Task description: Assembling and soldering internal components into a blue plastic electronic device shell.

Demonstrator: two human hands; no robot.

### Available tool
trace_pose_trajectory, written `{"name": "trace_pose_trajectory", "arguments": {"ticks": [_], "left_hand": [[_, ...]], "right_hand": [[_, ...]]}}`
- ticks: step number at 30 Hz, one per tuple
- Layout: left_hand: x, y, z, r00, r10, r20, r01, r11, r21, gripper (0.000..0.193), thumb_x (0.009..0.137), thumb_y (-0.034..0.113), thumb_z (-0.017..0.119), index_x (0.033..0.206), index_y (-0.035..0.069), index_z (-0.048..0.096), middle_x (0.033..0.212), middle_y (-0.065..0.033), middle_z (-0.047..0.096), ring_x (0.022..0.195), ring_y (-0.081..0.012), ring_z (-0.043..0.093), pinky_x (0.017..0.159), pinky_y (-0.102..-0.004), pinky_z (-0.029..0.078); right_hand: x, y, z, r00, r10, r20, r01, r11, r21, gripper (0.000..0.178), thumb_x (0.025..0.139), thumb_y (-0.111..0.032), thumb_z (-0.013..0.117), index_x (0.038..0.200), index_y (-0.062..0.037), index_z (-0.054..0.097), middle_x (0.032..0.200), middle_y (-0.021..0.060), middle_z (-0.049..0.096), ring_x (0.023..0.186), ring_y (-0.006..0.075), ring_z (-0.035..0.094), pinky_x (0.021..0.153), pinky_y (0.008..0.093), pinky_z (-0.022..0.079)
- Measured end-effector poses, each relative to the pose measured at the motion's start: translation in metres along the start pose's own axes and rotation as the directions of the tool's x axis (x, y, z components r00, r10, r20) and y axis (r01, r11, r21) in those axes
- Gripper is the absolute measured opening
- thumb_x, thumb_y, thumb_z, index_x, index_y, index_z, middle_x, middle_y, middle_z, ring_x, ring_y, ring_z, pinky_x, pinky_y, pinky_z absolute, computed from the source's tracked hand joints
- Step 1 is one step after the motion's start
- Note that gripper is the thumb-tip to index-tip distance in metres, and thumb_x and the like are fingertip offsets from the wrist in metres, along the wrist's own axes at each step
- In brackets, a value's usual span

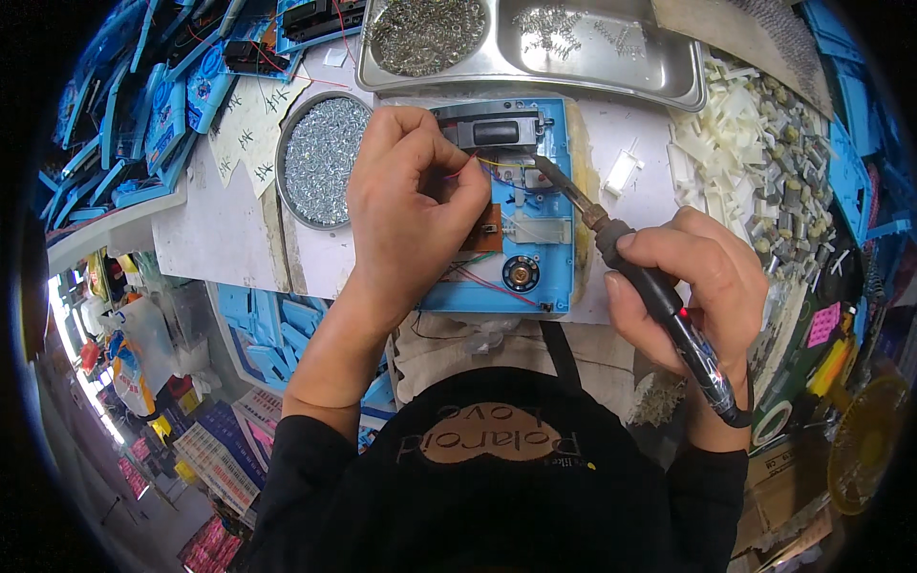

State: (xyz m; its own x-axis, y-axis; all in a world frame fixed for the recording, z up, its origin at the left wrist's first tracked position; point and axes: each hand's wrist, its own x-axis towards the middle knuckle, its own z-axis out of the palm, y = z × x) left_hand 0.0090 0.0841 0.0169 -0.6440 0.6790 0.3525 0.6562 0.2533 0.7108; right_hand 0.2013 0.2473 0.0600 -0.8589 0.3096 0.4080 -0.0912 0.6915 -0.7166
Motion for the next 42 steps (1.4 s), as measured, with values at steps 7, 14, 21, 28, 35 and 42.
{"name": "trace_pose_trajectory", "arguments": {"ticks": [7, 14, 21, 28, 35, 42], "left_hand": [[0.000, -0.001, -0.001, 0.999, 0.032, -0.010, -0.032, 0.999, 0.001, 0.009, 0.074, -0.001, 0.075, 0.076, 0.000, 0.066, 0.092, -0.0099, 0.059, 0.077, -0.0213, 0.061, 0.064, -0.0296, 0.051], [0.000, -0.001, -0.006, 0.998, 0.060, 0.006, -0.060, 0.998, 0.012, 0.010, 0.075, 0.000, 0.075, 0.081, 0.001, 0.067, 0.094, -0.0101, 0.059, 0.075, -0.0197, 0.061, 0.064, -0.0292, 0.051], [-0.007, 0.036, -0.021, 0.906, 0.263, 0.333, -0.255, 0.965, -0.068, 0.029, 0.076, 0.006, 0.082, 0.101, 0.006, 0.067, 0.114, -0.0107, 0.060, 0.084, -0.0241, 0.067, 0.072, -0.0347, 0.055], [-0.006, 0.014, -0.008, 0.893, 0.127, 0.432, 0.001, 0.959, -0.285, 0.014, 0.083, 0.002, 0.078, 0.096, 0.002, 0.074, 0.089, -0.0075, 0.071, 0.078, -0.0196, 0.070, 0.067, -0.0298, 0.054], [-0.002, 0.016, -0.011, 0.900, -0.103, 0.423, 0.235, 0.934, -0.271, 0.009, 0.082, 0.006, 0.079, 0.088, 0.001, 0.074, 0.069, -0.0111, 0.066, 0.057, -0.0193, 0.063, 0.054, -0.0326, 0.047], [-0.001, 0.015, -0.016, 0.888, -0.099, 0.449, 0.211, 0.955, -0.208, 0.010, 0.084, 0.007, 0.080, 0.089, 0.002, 0.073, 0.070, -0.0088, 0.066, 0.060, -0.0181, 0.062, 0.057, -0.0314, 0.047]], "right_hand": [[0.001, -0.002, -0.003, 1.000, 0.009, 0.000, -0.009, 1.000, 0.002, 0.028, 0.078, -0.007, 0.080, 0.102, -0.0036, 0.066, 0.073, 0.0095, 0.065, 0.058, 0.0187, 0.059, 0.053, 0.0282, 0.045], [-0.003, -0.002, -0.006, 0.999, 0.010, -0.036, -0.011, 1.000, -0.017, 0.030, 0.078, -0.007, 0.080, 0.103, -0.0031, 0.065, 0.072, 0.0093, 0.064, 0.057, 0.0186, 0.058, 0.053, 0.0283, 0.045], [-0.035, 0.001, -0.015, 0.935, 0.228, -0.273, -0.200, 0.971, 0.128, 0.038, 0.084, -0.007, 0.079, 0.117, 0.0013, 0.064, 0.101, 0.0114, 0.066, 0.079, 0.0138, 0.063, 0.073, 0.0252, 0.050], [-0.040, 0.000, 0.004, 0.893, 0.381, -0.239, -0.297, 0.899, 0.321, 0.046, 0.085, -0.001, 0.078, 0.128, 0.0001, 0.062, 0.115, 0.0102, 0.067, 0.089, 0.0142, 0.066, 0.082, 0.0268, 0.053], [0.004, 0.003, 0.062, 0.947, 0.320, -0.021, -0.287, 0.875, 0.391, 0.063, 0.083, 0.012, 0.074, 0.140, -0.0008, 0.051, 0.115, 0.0116, 0.066, 0.108, 0.0177, 0.068, 0.097, 0.0316, 0.052], [0.007, 0.005, 0.071, 0.953, 0.285, -0.104, -0.234, 0.910, 0.341, 0.054, 0.082, 0.009, 0.072, 0.133, -0.0053, 0.062, 0.109, 0.0113, 0.067, 0.089, 0.0187, 0.068, 0.081, 0.0297, 0.055]]}}
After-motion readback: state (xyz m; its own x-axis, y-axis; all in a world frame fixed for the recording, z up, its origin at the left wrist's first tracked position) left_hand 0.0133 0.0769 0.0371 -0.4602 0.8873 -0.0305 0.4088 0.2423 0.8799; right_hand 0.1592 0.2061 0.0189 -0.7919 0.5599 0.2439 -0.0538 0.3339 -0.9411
